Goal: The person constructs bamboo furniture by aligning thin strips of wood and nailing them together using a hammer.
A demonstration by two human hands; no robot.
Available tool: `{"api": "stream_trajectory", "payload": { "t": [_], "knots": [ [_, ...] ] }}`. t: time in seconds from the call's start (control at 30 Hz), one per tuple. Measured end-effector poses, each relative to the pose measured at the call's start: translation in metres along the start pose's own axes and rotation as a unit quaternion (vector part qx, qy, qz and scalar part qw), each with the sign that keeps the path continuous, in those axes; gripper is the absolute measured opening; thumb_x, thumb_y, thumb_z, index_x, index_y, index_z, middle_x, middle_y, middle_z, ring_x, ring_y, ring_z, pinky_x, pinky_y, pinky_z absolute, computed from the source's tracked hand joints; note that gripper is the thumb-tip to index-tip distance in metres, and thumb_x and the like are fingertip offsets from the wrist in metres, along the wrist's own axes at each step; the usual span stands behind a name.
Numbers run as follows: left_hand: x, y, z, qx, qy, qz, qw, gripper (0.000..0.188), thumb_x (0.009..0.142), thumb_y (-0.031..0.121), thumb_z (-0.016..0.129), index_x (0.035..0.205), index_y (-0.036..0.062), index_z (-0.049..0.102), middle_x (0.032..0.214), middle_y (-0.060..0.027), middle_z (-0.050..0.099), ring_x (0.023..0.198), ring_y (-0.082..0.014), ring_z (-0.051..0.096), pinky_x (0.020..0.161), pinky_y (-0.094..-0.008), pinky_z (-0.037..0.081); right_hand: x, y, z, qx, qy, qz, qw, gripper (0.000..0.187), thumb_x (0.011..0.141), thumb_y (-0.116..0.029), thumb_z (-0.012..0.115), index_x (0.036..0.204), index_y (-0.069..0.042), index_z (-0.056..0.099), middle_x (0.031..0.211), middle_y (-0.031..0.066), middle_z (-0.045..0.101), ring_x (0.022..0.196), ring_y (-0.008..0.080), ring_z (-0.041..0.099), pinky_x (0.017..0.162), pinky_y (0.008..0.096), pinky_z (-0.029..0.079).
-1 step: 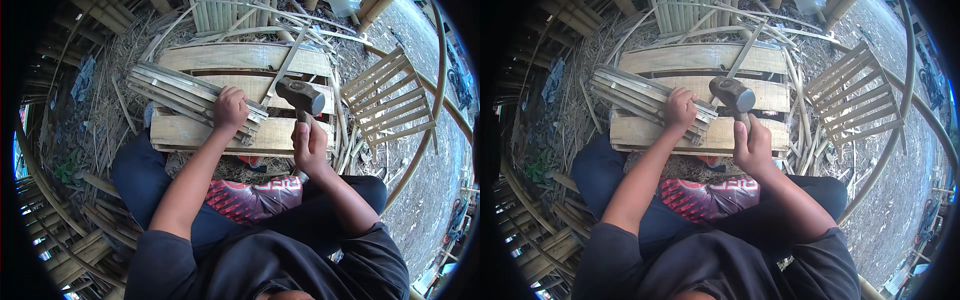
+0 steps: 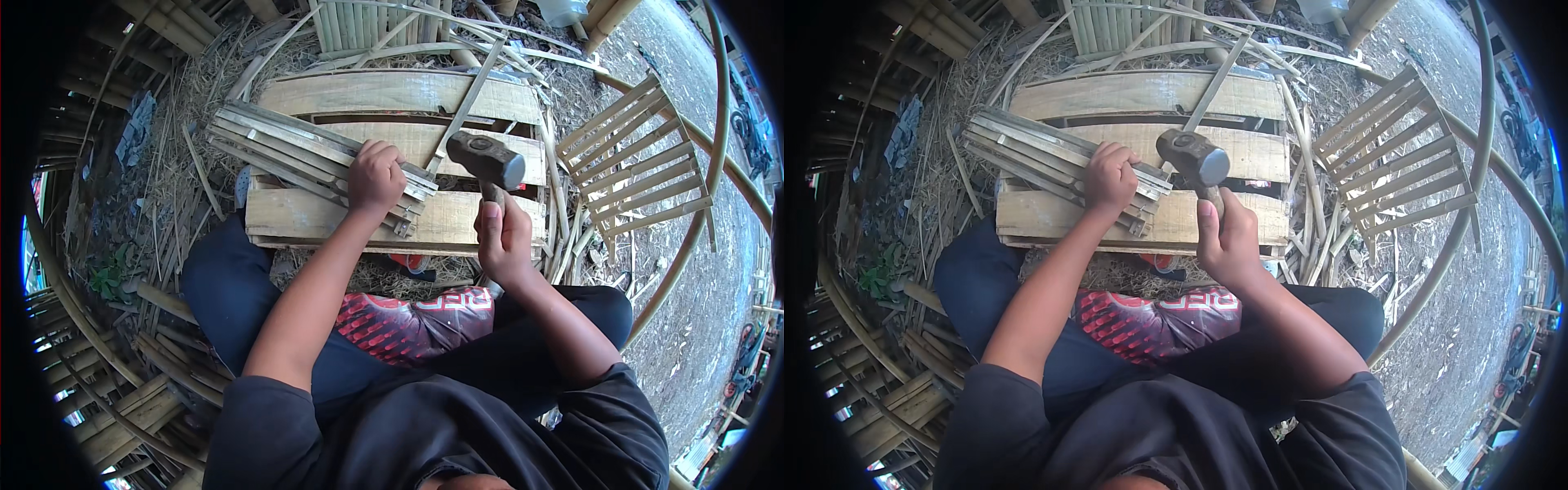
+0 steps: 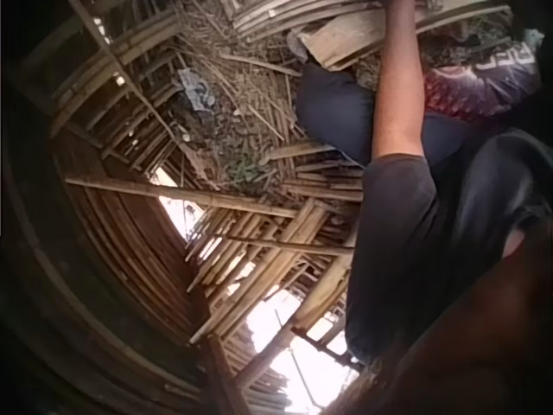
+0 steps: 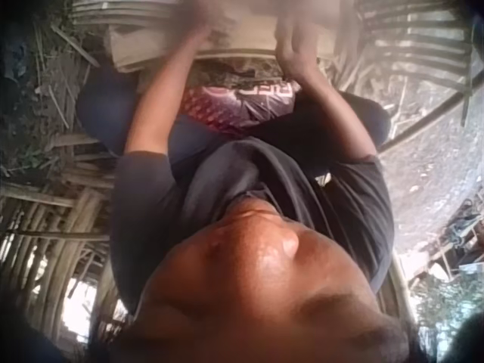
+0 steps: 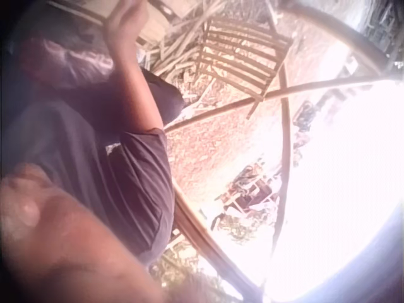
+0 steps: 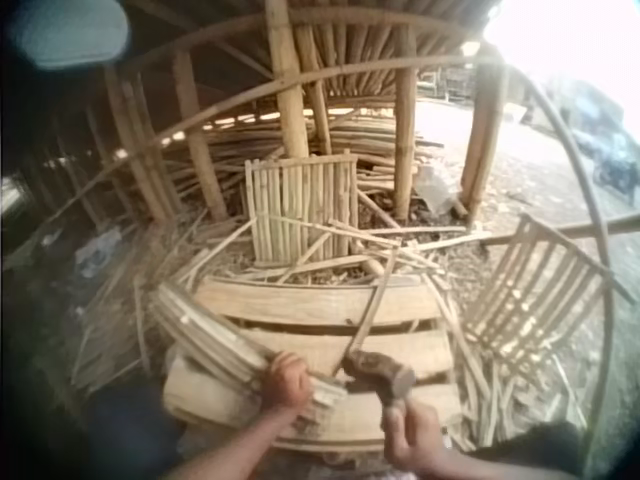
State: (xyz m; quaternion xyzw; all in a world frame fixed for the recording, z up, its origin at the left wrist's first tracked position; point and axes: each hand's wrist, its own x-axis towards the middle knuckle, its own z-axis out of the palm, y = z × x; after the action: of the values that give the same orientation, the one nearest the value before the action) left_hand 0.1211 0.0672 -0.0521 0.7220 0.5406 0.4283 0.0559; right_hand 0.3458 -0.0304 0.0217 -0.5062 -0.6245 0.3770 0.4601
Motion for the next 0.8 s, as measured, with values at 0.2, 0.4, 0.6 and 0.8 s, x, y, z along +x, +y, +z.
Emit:
{"api": "stream_trajectory", "payload": {
  "t": [0.2, 0.4, 0.6, 0.8],
  "knots": [
    [0.002, 0.007, -0.003, 0.017, -0.003, -0.029, 0.999, 0.042, 0.083, 0.0, 0.052, 0.118, 0.0051, 0.075, 0.085, -0.0138, 0.074, 0.086, -0.0336, 0.068, 0.08, -0.0442, 0.057, -0.006, 0.0, 0.015, -0.169, -0.074, 0.136, 0.973, 0.045, 0.106, -0.031, 0.059, 0.079, 0.005, 0.057, 0.059, 0.0256, 0.055, 0.053, 0.0451, 0.057, 0.054, 0.0505, 0.042],
    [0.003, 0.014, -0.009, 0.032, -0.032, -0.058, 0.997, 0.05, 0.085, -0.001, 0.051, 0.131, 0.0054, 0.07, 0.086, -0.0131, 0.075, 0.085, -0.0331, 0.068, 0.08, -0.0453, 0.058, 0.003, -0.024, 0.007, -0.101, -0.041, -0.009, 0.994, 0.037, 0.106, -0.024, 0.06, 0.082, 0.002, 0.051, 0.054, 0.0206, 0.048, 0.048, 0.042, 0.052, 0.05, 0.0471, 0.038],
    [0.001, 0.009, -0.007, -0.014, -0.021, -0.054, 0.998, 0.049, 0.084, -0.001, 0.051, 0.13, 0.005, 0.069, 0.086, -0.0134, 0.075, 0.087, -0.0337, 0.069, 0.081, -0.0457, 0.057, 0.008, -0.002, 0.013, -0.197, -0.086, 0.169, 0.962, 0.051, 0.107, -0.036, 0.057, 0.079, 0.007, 0.06, 0.06, 0.0265, 0.055, 0.053, 0.0436, 0.057, 0.056, 0.0511, 0.042],
    [0.0, 0.004, -0.007, -0.026, -0.016, -0.032, 0.999, 0.039, 0.081, 0.001, 0.054, 0.114, 0.0057, 0.073, 0.086, -0.0142, 0.073, 0.086, -0.0345, 0.068, 0.078, -0.0449, 0.056, 0.03, -0.026, -0.006, -0.185, -0.035, 0.099, 0.977, 0.048, 0.105, -0.035, 0.062, 0.081, 0.006, 0.061, 0.058, 0.0219, 0.056, 0.049, 0.0337, 0.052, 0.053, 0.046, 0.041]
  ]
}}
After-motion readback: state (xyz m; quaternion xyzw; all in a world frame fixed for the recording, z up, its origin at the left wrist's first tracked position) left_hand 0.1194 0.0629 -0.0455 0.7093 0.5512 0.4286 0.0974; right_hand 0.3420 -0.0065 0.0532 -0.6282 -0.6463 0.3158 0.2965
